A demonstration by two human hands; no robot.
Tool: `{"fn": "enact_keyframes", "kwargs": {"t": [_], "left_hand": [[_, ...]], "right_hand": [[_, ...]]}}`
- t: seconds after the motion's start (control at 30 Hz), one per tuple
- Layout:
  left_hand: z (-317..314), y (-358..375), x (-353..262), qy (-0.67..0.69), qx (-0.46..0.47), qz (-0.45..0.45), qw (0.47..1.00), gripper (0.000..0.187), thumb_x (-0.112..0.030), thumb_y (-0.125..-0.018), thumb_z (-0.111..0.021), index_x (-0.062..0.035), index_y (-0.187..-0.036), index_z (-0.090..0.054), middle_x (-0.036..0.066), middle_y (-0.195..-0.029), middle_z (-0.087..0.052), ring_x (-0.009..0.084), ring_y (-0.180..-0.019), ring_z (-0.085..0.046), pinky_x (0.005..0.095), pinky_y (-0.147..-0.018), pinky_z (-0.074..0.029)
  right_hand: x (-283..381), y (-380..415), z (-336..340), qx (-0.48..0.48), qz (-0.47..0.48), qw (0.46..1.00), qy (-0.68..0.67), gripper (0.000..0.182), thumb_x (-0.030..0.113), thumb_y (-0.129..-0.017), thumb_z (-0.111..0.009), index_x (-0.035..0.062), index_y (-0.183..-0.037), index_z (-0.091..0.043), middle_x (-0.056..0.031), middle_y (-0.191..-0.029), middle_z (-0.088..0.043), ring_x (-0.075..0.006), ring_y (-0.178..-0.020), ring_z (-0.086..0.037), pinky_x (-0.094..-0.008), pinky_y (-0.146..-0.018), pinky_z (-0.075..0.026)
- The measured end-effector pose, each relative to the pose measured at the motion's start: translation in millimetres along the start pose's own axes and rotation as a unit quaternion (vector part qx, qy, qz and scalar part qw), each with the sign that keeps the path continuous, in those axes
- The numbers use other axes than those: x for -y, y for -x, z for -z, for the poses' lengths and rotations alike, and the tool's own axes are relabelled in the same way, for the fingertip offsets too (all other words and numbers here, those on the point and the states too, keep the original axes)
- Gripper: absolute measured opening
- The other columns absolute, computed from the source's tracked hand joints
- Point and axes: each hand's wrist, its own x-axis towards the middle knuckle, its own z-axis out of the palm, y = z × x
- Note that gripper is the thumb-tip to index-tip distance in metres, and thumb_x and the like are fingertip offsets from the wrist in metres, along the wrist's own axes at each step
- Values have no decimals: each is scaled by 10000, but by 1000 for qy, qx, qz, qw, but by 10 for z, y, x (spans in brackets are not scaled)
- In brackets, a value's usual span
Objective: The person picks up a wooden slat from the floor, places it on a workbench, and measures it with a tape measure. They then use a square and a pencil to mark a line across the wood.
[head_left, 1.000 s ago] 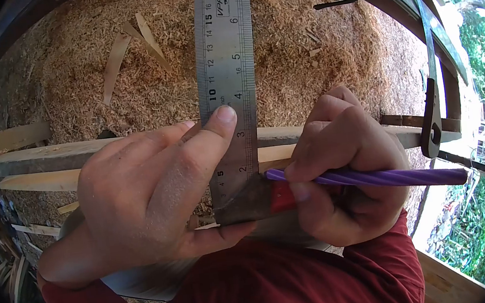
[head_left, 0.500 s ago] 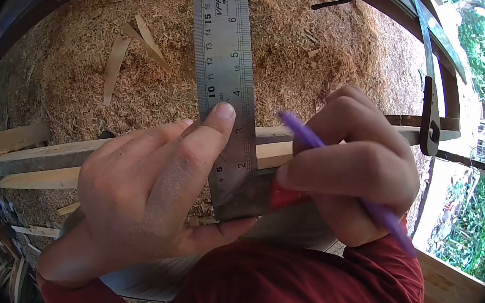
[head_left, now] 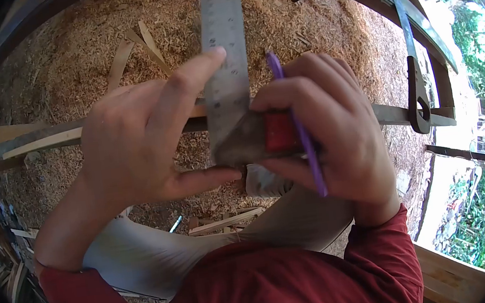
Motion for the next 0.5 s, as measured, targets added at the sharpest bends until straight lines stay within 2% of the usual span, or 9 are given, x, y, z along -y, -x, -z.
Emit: {"fn": "enact_keyframes", "kwargs": {"t": [0.03, 0.07, 0.13, 0.17, 0.2, 0.23, 0.3, 0.33, 0.5], "left_hand": [[-22, 7, 9, 14, -35, -12, 999, 939, -667, -844, -889, -8, -1459, -626, 175, -1206, -778, 333, -875, -802, 417, -743, -623], [-66, 30, 18, 9, -39, -16, 999, 939, -667, -844, -889, -8, -1459, -626, 175, -1206, -778, 333, -875, -802, 417, -743, -623], [-128, 67, 16, 24, -133, -41, 990, 616, -470, -958, -833, -30, -1350, -657, 143, -1158, -789, 316, -819, -795, 410, -713, -613], [-100, 81, 1, 21, -138, -43, 989, 616, -470, -958, -833, -30, -1350, -657, 143, -1158, -789, 316, -819, -795, 410, -713, -613], [-69, 84, -27, -7, -91, -11, 996, 447, -355, -985, -784, -45, -1286, -669, 126, -1110, -791, 310, -788, -784, 418, -690, -603], [-41, 87, -50, -33, -44, 21, 998, 281, -240, -1013, -735, -60, -1222, -681, 110, -1063, -792, 305, -757, -772, 426, -667, -592], [-31, 83, -48, -54, -32, 0, 998, 229, -183, -1006, -711, -67, -1201, -691, 103, -1021, -785, 307, -751, -764, 439, -658, -583], [-32, 75, -41, -72, -15, -20, 997, 190, -127, -999, -687, -73, -1181, -702, 95, -979, -778, 309, -745, -755, 453, -648, -574], [15, 24, -19, -73, -19, -35, 997, 169, -135, -999, -688, -82, -1157, -713, 106, -944, -769, 325, -778, -751, 479, -659, -572]], "right_hand": [[-14, 12, 39, -6, -15, 999, -38, 513, 343, -757, -962, 54, -1121, -745, -133, -1037, -657, -337, -942, -680, -438, -866, -540], [-38, 47, 124, 5, -25, 999, -38, 545, 191, -744, -990, 28, -1181, -709, -120, -1105, -697, -273, -1019, -711, -397, -930, -565], [-40, 105, 111, -63, -65, 993, -75, 558, 135, -766, -985, 20, -1225, -689, -100, -1136, -705, -228, -1048, -705, -365, -949, -568], [-47, 139, 99, -128, -109, 979, -116, 577, 79, -788, -980, 12, -1269, -670, -80, -1166, -714, -183, -1077, -700, -333, -969, -571], [-60, 175, 123, -136, -134, 977, -98, 601, 32, -821, -963, 13, -1327, -638, -53, -1185, -709, -134, -1105, -677, -288, -1002, -550], [-42, 177, 122, -138, -130, 977, -95, 601, 32, -821, -963, 13, -1327, -638, -53, -1185, -709, -134, -1105, -677, -288, -1002, -550], [-23, 168, 116, -183, -183, 960, -112, 574, 154, -753, -1015, 29, -1209, -690, -105, -1101, -727, -219, -1017, -725, -353, -911, -586], [-57, 171, 105, -185, -156, 966, -91, 573, 158, -751, -1016, 24, -1203, -691, -112, -1101, -721, -238, -1014, -725, -367, -903, -588], [-19, 149, 87, -177, -130, 975, -43, 561, 201, -762, -1012, 26, -1188, -693, -125, -1102, -701, -290, -1006, -719, -398, -902, -585]]}}
